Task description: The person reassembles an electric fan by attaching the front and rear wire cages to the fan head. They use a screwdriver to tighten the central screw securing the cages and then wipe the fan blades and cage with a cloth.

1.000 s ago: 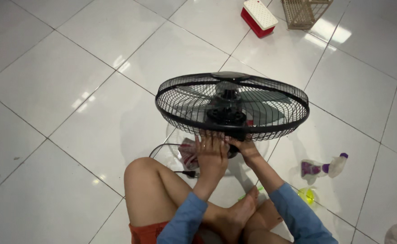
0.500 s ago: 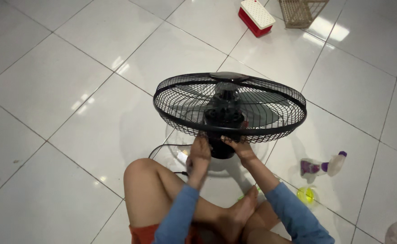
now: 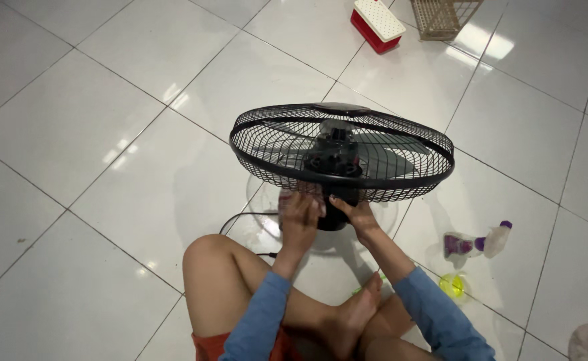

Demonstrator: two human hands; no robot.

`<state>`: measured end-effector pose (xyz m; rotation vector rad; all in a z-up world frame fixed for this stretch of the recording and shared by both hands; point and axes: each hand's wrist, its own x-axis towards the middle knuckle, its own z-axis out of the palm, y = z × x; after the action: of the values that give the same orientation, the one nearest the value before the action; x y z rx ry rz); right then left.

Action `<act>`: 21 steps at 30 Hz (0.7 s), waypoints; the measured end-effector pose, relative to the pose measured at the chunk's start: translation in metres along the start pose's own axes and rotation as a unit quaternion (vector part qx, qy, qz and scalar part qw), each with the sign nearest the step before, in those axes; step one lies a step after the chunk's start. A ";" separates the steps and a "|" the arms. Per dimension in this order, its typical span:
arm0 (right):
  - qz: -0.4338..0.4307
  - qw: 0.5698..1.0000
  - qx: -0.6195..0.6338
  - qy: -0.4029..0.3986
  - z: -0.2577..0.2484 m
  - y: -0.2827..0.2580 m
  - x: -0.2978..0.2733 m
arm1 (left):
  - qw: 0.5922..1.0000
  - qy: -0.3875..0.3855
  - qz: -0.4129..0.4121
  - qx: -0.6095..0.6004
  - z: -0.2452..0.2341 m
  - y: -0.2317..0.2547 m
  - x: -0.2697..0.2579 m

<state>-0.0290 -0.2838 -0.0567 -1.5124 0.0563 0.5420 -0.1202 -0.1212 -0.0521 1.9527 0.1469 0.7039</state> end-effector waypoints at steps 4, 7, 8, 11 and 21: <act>0.003 1.000 -0.011 0.021 0.004 0.005 0.000 | 0.950 -0.041 -0.254 -0.176 0.020 -0.060 0.009; -0.041 0.999 -0.020 0.026 0.003 0.016 0.004 | 0.743 -0.036 -0.482 -0.463 0.035 -0.071 0.006; -0.061 0.998 -0.023 0.027 0.004 0.020 0.006 | 0.679 -0.020 -0.505 -0.533 0.039 -0.067 0.001; -0.083 0.996 0.020 0.005 0.005 0.030 0.006 | 0.526 0.029 -0.546 -0.651 0.043 -0.044 -0.016; -0.065 0.998 0.003 0.004 0.008 0.010 -0.006 | 0.458 0.010 -0.538 -0.708 0.037 -0.001 -0.053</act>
<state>-0.0400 -0.2784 -0.0632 -1.5010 -0.0351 0.4316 -0.1438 -0.1710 -0.0864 -0.0455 0.5298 -0.1769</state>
